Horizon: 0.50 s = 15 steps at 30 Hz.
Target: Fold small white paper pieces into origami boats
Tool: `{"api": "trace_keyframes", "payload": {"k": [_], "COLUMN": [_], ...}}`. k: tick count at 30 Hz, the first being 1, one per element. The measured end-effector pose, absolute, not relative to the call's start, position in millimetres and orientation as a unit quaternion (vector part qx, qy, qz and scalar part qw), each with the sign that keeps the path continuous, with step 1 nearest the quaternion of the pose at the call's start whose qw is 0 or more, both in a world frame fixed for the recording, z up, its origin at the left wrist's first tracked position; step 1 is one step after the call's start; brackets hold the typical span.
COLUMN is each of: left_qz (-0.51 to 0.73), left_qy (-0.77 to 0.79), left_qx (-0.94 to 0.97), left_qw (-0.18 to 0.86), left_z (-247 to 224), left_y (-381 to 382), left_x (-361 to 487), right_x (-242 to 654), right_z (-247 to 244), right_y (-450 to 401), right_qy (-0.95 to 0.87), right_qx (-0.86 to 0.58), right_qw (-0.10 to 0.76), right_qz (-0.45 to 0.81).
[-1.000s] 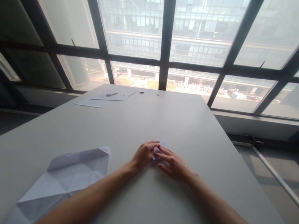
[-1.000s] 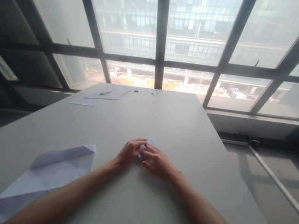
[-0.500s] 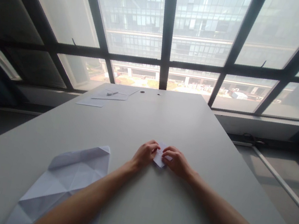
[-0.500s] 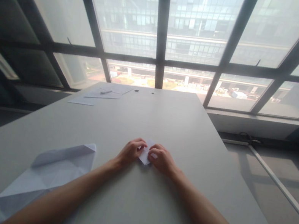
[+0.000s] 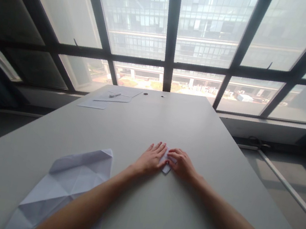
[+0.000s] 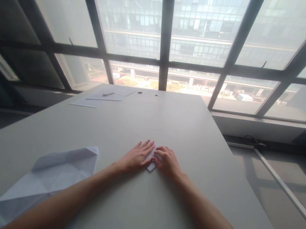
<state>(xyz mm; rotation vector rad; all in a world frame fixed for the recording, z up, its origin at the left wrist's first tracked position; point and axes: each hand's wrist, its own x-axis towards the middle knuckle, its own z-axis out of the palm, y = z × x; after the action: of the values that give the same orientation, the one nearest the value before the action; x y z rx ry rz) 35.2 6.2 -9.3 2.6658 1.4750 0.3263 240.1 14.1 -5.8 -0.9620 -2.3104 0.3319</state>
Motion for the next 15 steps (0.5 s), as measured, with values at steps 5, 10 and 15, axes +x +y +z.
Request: {"api": "trace_keyframes", "payload": {"k": [5,10,15], "left_qz": [0.106,0.090,0.090], "left_qy": [0.489,0.499,0.492], "left_qx": [0.865,0.862,0.865], "left_qw": [0.030,0.026,0.029], "left_z": [-12.5,-13.5,-11.2], "left_y": [6.7,7.3,7.1], "left_x": [35.3,35.0,34.5], "right_x": [239.5,240.6,241.1], "right_z": [-9.2,-13.1,-13.1], "right_y": [14.9,17.0,17.2], "right_qy": [-0.889,-0.900,-0.899], "right_qx": [-0.367,-0.364,-0.367], "right_qw": [0.242,0.196,0.192], "right_qz": [0.128,0.141,0.142]}}
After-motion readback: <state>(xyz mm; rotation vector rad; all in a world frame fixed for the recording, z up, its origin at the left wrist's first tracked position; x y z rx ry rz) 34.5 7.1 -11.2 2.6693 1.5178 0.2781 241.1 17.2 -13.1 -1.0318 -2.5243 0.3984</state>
